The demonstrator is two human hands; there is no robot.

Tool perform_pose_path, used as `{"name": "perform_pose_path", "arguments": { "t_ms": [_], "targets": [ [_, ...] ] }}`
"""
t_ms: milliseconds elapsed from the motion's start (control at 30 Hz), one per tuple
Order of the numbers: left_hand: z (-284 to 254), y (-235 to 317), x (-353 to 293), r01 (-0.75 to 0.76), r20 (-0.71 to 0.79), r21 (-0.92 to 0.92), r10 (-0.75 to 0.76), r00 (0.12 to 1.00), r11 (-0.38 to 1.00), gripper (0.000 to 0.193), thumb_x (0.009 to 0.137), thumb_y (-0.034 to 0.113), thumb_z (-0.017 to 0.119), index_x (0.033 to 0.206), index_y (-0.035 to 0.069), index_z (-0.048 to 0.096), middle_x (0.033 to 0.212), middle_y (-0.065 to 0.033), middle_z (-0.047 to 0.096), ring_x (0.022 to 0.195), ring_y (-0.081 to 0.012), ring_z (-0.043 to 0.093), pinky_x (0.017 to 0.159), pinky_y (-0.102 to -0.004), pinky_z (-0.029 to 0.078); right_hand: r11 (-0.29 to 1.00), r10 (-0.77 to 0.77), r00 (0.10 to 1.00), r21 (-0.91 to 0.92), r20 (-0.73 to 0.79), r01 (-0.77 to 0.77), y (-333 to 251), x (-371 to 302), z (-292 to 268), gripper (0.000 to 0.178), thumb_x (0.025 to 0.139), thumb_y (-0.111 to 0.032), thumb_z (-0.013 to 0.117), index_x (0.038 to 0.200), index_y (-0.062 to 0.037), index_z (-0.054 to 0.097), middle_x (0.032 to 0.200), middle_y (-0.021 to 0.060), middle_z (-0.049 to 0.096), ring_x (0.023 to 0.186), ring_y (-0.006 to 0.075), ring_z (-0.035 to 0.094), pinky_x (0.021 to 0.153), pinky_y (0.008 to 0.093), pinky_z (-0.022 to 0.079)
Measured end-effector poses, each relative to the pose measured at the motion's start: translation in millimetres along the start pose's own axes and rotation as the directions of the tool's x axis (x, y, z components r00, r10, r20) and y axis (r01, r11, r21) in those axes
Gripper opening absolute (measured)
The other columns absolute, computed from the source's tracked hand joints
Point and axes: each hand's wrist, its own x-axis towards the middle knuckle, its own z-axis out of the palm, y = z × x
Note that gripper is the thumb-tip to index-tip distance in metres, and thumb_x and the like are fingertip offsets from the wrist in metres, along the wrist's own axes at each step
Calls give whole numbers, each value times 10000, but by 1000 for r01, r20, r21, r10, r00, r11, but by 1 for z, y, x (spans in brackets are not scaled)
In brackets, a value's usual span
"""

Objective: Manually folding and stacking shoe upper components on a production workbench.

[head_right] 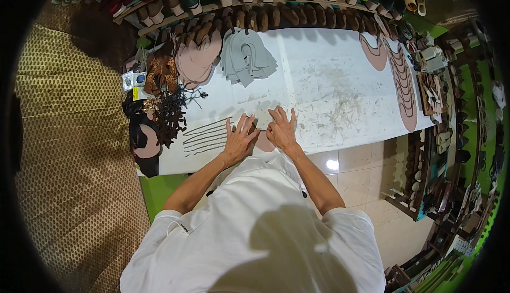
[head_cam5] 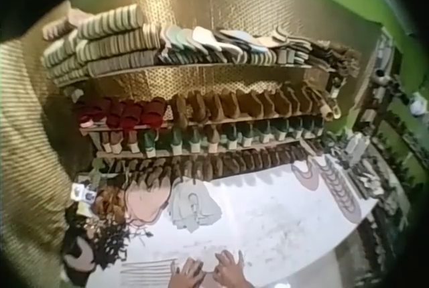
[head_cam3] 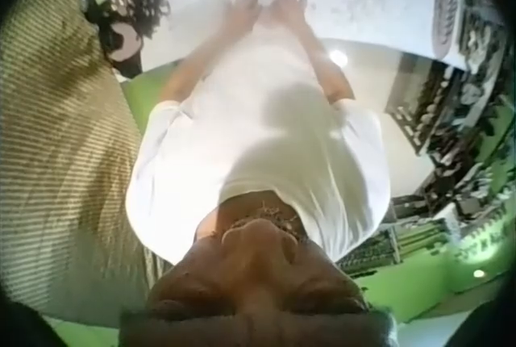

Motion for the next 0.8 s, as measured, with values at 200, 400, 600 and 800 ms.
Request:
{"name": "perform_pose_path", "arguments": {
  "t_ms": [200, 400, 600, 800],
  "targets": [
    [-5, 8, 3, 35, 33, -27, -34, 999, 999, 477, 887, 162, 712, 1355, 219, 644, 1737, -130, 193, 1586, -407, 179, 1125, -812, 105, 999, -28, 1000, -34, 14, 28, 4, 1, 3, 129, 790, -203, 753, 743, -83, 758, 1499, 112, 536, 1519, 381, 310, 1217, 724, 71],
    [2, 10, 2, 55, -42, -107, -60, 997, 993, 499, 871, 140, 727, 1357, 231, 654, 1736, -133, 194, 1586, -408, 172, 1115, -818, 110, 999, -31, 999, -34, 18, 32, 4, 1, 2, 126, 792, -205, 752, 736, -93, 756, 1495, 108, 540, 1515, 380, 320, 1218, 724, 70],
    [7, 17, 5, 64, -48, -81, -68, 997, 995, 436, 921, 181, 689, 1352, 247, 670, 1729, -125, 224, 1582, -412, 183, 1106, -824, 135, 999, -28, 999, -30, 35, 29, 4, 2, 0, 166, 806, -253, 771, 794, -89, 761, 1492, 106, 540, 1508, 377, 335, 1217, 719, 79],
    [3, 26, 4, 116, 3, -48, -116, 993, 992, 426, 958, 258, 652, 1384, 242, 655, 1733, -122, 215, 1589, -409, 160, 1115, -823, 114, 995, 103, 978, 27, -181, -99, 1, -26, -2, 331, 863, -380, 788, 1050, -108, 778, 1508, 104, 530, 1474, 360, 381, 1216, 698, 106]
  ]
}}
